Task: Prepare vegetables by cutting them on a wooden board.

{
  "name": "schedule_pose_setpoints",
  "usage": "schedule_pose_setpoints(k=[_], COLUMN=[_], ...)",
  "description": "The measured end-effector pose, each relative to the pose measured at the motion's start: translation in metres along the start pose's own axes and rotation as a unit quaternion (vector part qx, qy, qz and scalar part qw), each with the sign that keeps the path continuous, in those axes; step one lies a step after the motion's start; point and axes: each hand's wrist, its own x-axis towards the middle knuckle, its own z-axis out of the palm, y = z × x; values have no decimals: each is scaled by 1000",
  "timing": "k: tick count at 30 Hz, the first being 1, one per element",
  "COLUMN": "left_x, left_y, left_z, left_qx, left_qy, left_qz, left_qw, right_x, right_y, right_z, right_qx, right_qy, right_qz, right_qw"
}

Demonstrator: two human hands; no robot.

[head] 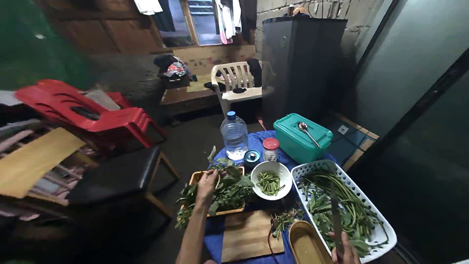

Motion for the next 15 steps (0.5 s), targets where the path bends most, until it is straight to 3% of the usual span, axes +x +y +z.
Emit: schedule_pose_setpoints(k=[9,13,15], left_x=[-119,-165,-175], left_y=[-3,-14,-25], left_z=[148,193,207], left_qx=[-45,-62,-64], left_qy=[-249,-331,-333], left_qz=[-26,-79,-127], left_qw=[967,938,932], right_x=[-14,-8,-5], right_y=[-55,-70,-72], right_z=[58,56,46], right_qx=[190,123,120], right_qy=[-118,-57,-65], right_qz=[-134,-158,-142], right_qw=[965,978,980])
